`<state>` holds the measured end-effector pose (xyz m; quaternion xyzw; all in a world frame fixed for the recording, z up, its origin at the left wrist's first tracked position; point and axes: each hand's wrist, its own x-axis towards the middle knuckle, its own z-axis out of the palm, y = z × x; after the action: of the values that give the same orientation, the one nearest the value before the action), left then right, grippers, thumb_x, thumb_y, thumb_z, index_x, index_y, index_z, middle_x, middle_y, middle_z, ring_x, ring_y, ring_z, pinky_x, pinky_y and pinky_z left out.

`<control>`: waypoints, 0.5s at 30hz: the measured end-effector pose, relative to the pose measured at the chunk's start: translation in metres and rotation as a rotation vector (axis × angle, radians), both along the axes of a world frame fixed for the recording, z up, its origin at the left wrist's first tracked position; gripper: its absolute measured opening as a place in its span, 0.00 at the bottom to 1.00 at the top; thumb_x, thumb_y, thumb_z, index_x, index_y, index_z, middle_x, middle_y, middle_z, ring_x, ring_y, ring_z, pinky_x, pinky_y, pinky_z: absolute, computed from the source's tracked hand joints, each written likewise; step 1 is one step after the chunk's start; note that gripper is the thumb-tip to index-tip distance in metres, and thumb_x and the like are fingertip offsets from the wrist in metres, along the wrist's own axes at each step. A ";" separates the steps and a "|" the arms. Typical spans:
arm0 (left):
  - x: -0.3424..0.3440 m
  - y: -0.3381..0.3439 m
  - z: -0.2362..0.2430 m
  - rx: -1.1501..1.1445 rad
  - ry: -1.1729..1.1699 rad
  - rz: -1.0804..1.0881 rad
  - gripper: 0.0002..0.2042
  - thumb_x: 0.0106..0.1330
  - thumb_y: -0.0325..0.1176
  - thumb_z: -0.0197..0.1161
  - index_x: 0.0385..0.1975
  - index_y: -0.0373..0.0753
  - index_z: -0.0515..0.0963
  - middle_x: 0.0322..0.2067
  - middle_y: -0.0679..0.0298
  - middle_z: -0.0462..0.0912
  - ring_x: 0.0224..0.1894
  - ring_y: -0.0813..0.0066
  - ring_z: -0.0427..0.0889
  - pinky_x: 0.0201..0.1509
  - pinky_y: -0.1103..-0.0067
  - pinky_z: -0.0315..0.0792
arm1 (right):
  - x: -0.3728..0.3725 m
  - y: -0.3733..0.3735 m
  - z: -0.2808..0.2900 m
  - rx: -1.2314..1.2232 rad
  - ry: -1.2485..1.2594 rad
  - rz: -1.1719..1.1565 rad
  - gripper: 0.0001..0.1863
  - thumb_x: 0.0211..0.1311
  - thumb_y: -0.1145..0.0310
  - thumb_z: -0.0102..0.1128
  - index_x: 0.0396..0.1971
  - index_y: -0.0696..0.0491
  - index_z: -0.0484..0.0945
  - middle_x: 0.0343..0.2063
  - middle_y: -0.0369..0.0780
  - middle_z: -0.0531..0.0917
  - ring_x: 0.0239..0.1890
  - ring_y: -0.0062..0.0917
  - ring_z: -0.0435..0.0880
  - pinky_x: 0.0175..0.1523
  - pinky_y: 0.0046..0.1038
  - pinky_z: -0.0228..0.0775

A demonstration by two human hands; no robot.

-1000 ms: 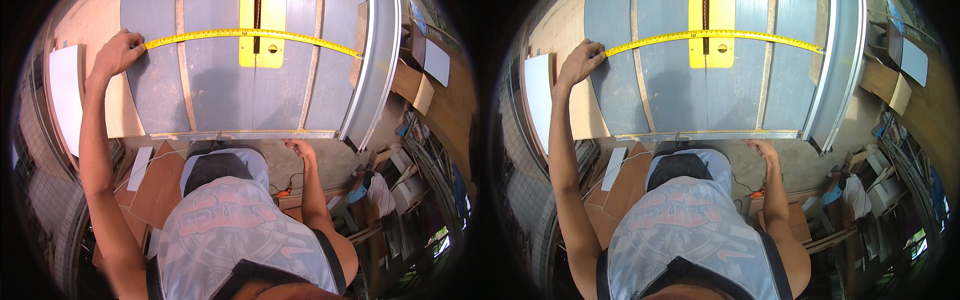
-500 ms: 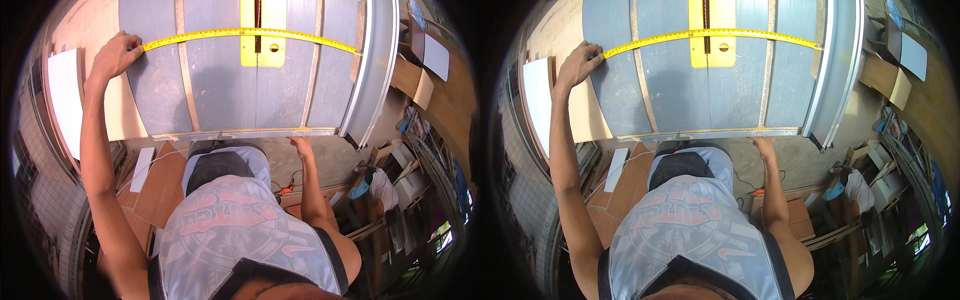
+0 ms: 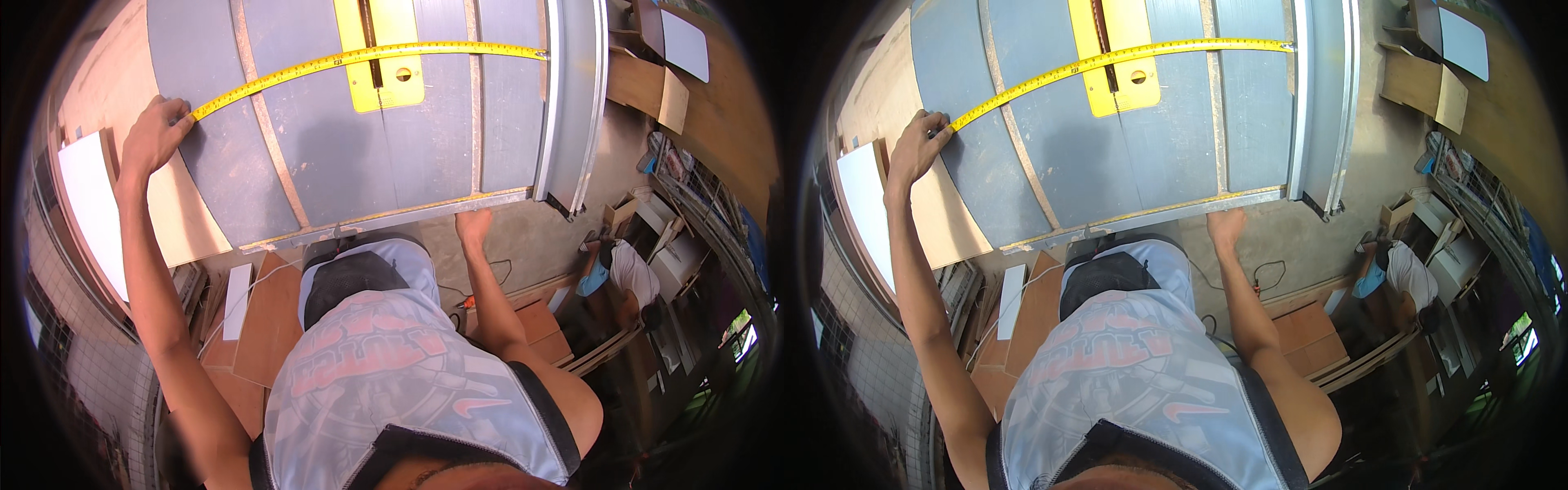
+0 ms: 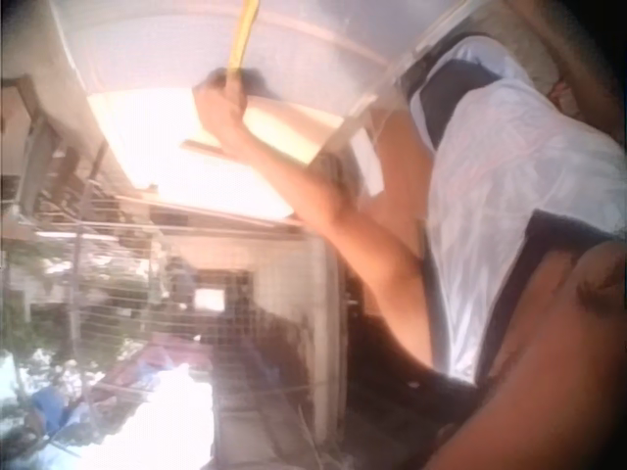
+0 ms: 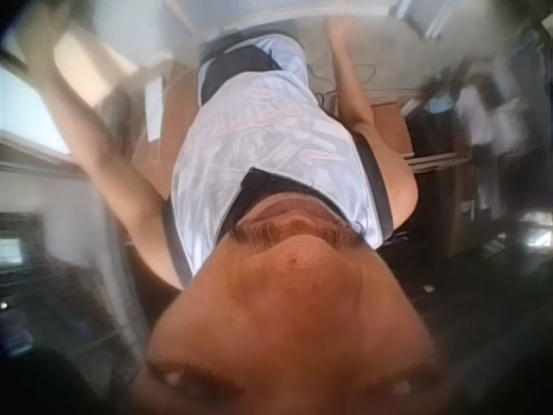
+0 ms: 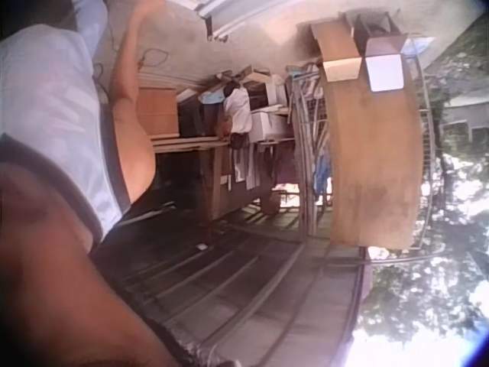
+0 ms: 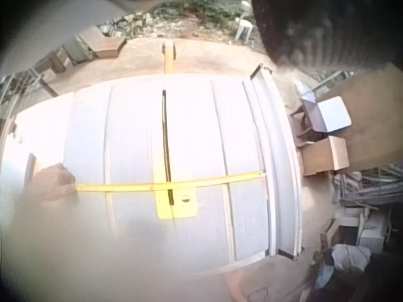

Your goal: The person measures a white board with a tape measure, then carries it to a table saw. They adjust the saw's fence, cut the board, and place the cut piece into a wooden cabinet frame.

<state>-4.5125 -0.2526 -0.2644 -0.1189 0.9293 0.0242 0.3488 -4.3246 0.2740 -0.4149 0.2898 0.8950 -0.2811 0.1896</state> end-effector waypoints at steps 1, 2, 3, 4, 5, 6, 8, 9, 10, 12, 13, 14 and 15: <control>-0.001 0.000 0.001 -0.002 0.001 0.002 0.15 0.63 0.42 0.57 0.40 0.40 0.82 0.40 0.56 0.79 0.43 0.60 0.81 0.48 0.67 0.73 | -0.002 -0.004 0.003 0.006 0.017 -0.015 0.16 0.53 0.69 0.65 0.40 0.62 0.81 0.37 0.53 0.85 0.42 0.42 0.85 0.48 0.36 0.73; -0.001 0.001 0.001 -0.005 0.004 0.005 0.15 0.63 0.42 0.57 0.40 0.40 0.82 0.40 0.56 0.79 0.43 0.60 0.81 0.48 0.67 0.73 | -0.005 -0.007 0.006 0.012 0.034 -0.031 0.16 0.52 0.69 0.65 0.40 0.62 0.82 0.36 0.54 0.85 0.43 0.44 0.85 0.48 0.37 0.73; -0.001 0.001 0.003 0.004 0.010 0.003 0.15 0.63 0.42 0.57 0.40 0.40 0.82 0.40 0.56 0.79 0.43 0.60 0.81 0.48 0.67 0.74 | -0.006 -0.008 0.008 0.007 0.021 -0.030 0.15 0.52 0.69 0.64 0.39 0.63 0.82 0.36 0.55 0.85 0.42 0.45 0.86 0.47 0.38 0.73; -0.001 0.001 0.004 0.013 0.019 0.001 0.15 0.63 0.42 0.57 0.40 0.40 0.82 0.40 0.56 0.79 0.42 0.60 0.81 0.48 0.66 0.74 | -0.007 -0.009 0.011 0.001 0.010 -0.030 0.15 0.52 0.70 0.64 0.38 0.63 0.82 0.35 0.55 0.85 0.42 0.45 0.86 0.46 0.39 0.74; 0.001 0.001 0.006 0.021 0.029 -0.001 0.14 0.62 0.42 0.58 0.39 0.40 0.82 0.40 0.56 0.79 0.42 0.60 0.81 0.48 0.66 0.74 | -0.007 -0.010 0.012 -0.005 0.000 -0.029 0.14 0.52 0.70 0.63 0.37 0.63 0.83 0.35 0.56 0.85 0.41 0.46 0.86 0.45 0.39 0.74; 0.008 0.001 0.007 0.016 0.009 0.001 0.14 0.62 0.42 0.58 0.39 0.40 0.83 0.40 0.56 0.78 0.42 0.60 0.81 0.48 0.66 0.74 | -0.001 -0.008 0.014 0.003 -0.017 -0.037 0.14 0.52 0.71 0.63 0.36 0.64 0.83 0.33 0.57 0.85 0.40 0.47 0.86 0.44 0.40 0.74; 0.004 0.001 0.001 -0.009 0.039 0.018 0.14 0.62 0.42 0.58 0.38 0.40 0.83 0.39 0.56 0.78 0.41 0.60 0.81 0.47 0.66 0.74 | -0.003 -0.009 0.004 0.063 0.053 -0.009 0.13 0.52 0.71 0.63 0.36 0.64 0.83 0.32 0.57 0.84 0.40 0.49 0.85 0.42 0.41 0.74; -0.002 0.002 0.001 -0.015 0.039 0.032 0.14 0.62 0.42 0.59 0.38 0.40 0.83 0.39 0.57 0.78 0.42 0.60 0.81 0.47 0.66 0.75 | 0.002 -0.011 0.002 0.124 0.101 0.008 0.13 0.52 0.72 0.63 0.36 0.64 0.83 0.32 0.58 0.84 0.39 0.50 0.85 0.42 0.41 0.74; 0.003 0.005 0.003 -0.017 0.015 0.050 0.13 0.61 0.42 0.59 0.37 0.40 0.83 0.39 0.57 0.79 0.42 0.60 0.82 0.47 0.66 0.75 | 0.005 -0.012 0.004 0.101 0.093 -0.002 0.13 0.52 0.72 0.63 0.36 0.64 0.83 0.32 0.58 0.84 0.40 0.51 0.85 0.43 0.41 0.74; 0.005 0.008 0.006 -0.003 0.023 0.069 0.13 0.62 0.41 0.60 0.37 0.39 0.83 0.39 0.57 0.79 0.44 0.60 0.81 0.48 0.66 0.74 | 0.006 -0.011 0.007 0.053 0.059 -0.016 0.14 0.52 0.71 0.63 0.37 0.63 0.83 0.34 0.59 0.83 0.42 0.52 0.84 0.44 0.41 0.74; 0.005 0.010 0.008 -0.012 0.017 0.076 0.13 0.62 0.41 0.60 0.37 0.39 0.83 0.39 0.57 0.79 0.43 0.60 0.80 0.49 0.66 0.74 | 0.004 -0.007 0.005 0.054 0.079 0.016 0.14 0.52 0.72 0.64 0.37 0.63 0.82 0.33 0.57 0.84 0.41 0.50 0.84 0.44 0.40 0.74; 0.004 0.011 0.008 -0.021 0.008 0.086 0.13 0.62 0.41 0.60 0.37 0.39 0.83 0.39 0.57 0.79 0.43 0.60 0.80 0.49 0.66 0.74 | 0.000 -0.002 0.001 0.056 0.096 0.050 0.14 0.52 0.72 0.64 0.37 0.63 0.82 0.33 0.55 0.85 0.40 0.48 0.85 0.44 0.39 0.74; 0.007 0.008 0.009 0.007 0.024 0.065 0.13 0.62 0.41 0.60 0.37 0.38 0.82 0.39 0.56 0.79 0.43 0.60 0.80 0.49 0.67 0.73 | 0.004 0.001 0.000 0.043 0.098 0.089 0.14 0.51 0.72 0.65 0.38 0.64 0.82 0.33 0.53 0.86 0.39 0.46 0.85 0.44 0.38 0.74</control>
<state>-4.5059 -0.2444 -0.2555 -0.1478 0.9289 0.0401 0.3372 -4.3203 0.2753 -0.4146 0.2397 0.9211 -0.2667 0.1514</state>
